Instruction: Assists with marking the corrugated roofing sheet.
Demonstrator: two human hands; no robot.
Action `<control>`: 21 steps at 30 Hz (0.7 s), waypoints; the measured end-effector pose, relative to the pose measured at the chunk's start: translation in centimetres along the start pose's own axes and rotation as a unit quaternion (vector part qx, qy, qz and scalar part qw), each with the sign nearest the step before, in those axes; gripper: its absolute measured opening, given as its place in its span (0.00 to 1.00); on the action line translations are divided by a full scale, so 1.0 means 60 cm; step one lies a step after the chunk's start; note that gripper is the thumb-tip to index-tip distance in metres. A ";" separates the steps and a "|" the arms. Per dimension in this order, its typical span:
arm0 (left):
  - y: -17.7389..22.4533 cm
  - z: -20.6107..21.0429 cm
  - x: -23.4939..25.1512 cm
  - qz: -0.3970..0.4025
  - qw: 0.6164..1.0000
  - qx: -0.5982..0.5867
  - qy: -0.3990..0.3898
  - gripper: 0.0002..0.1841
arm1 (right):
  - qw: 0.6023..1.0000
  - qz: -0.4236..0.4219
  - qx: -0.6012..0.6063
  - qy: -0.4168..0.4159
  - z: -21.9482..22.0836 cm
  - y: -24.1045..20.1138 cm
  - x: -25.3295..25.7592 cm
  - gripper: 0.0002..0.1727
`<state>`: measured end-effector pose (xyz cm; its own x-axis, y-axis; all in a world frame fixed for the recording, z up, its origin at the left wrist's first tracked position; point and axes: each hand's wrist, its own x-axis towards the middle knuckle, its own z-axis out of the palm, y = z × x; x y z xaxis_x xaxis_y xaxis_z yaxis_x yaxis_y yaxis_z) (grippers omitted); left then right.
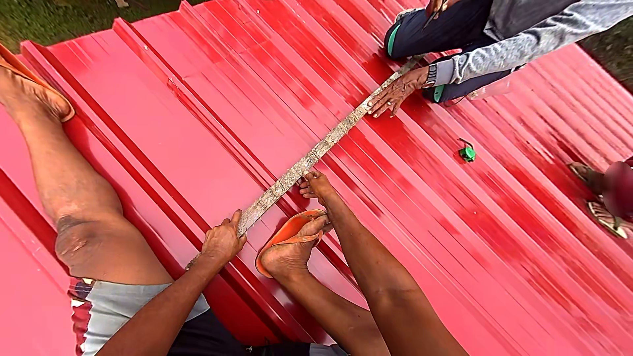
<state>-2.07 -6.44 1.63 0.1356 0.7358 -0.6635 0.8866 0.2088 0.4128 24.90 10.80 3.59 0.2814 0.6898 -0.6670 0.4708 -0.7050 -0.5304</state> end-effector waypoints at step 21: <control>0.000 -0.002 -0.002 -0.002 1.000 0.002 -0.004 0.40 | 0.998 -0.031 0.050 -0.013 -0.036 0.049 0.010 0.23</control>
<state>-2.14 -6.44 1.76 0.1359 0.7294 -0.6705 0.8890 0.2089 0.4074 28.27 9.49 2.78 0.2324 0.7297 -0.6431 0.4007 -0.6743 -0.6203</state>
